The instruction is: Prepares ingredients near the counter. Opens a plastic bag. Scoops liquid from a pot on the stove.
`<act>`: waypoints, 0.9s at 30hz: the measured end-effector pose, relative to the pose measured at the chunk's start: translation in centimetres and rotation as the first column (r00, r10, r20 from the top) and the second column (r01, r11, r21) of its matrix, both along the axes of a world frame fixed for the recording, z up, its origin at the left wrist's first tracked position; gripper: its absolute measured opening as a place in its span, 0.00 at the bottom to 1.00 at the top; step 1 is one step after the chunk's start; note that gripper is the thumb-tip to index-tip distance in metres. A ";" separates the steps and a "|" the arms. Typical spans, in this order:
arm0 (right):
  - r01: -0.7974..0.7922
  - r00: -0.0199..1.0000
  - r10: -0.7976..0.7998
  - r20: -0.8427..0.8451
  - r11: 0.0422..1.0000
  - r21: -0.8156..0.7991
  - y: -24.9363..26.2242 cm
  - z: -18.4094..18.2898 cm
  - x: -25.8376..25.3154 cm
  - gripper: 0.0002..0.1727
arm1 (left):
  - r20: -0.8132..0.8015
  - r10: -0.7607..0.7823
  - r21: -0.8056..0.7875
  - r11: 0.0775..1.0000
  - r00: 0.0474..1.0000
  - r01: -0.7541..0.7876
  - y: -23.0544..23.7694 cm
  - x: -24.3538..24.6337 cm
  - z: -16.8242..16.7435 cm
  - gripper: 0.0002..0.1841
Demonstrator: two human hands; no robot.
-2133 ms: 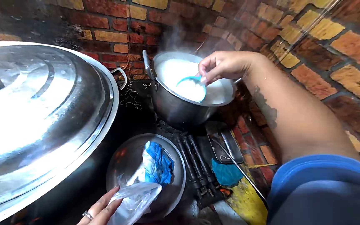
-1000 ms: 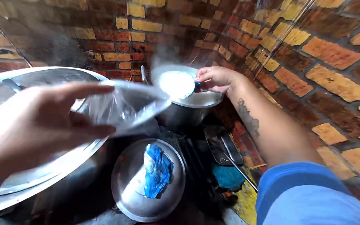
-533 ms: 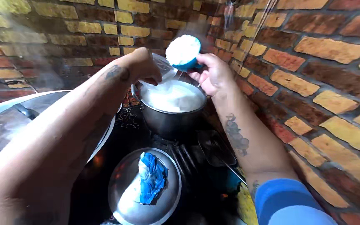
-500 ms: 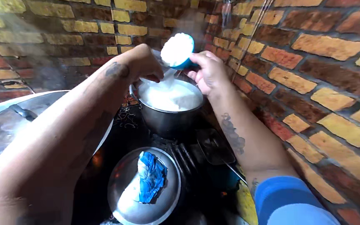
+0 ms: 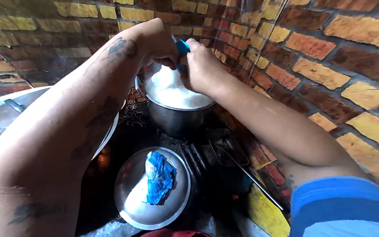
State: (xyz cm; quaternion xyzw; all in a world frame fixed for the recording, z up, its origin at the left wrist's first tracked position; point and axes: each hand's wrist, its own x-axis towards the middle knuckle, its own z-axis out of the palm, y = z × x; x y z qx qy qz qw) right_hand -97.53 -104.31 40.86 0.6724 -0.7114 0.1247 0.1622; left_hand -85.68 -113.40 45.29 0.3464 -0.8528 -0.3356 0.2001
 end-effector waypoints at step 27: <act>-0.335 0.922 0.213 0.324 0.859 0.388 -15.9 -4.7 -7.3 0.09 | 0.500 -0.084 -0.213 0.953 0.862 0.217 -8.2 21.1 1.0 0.07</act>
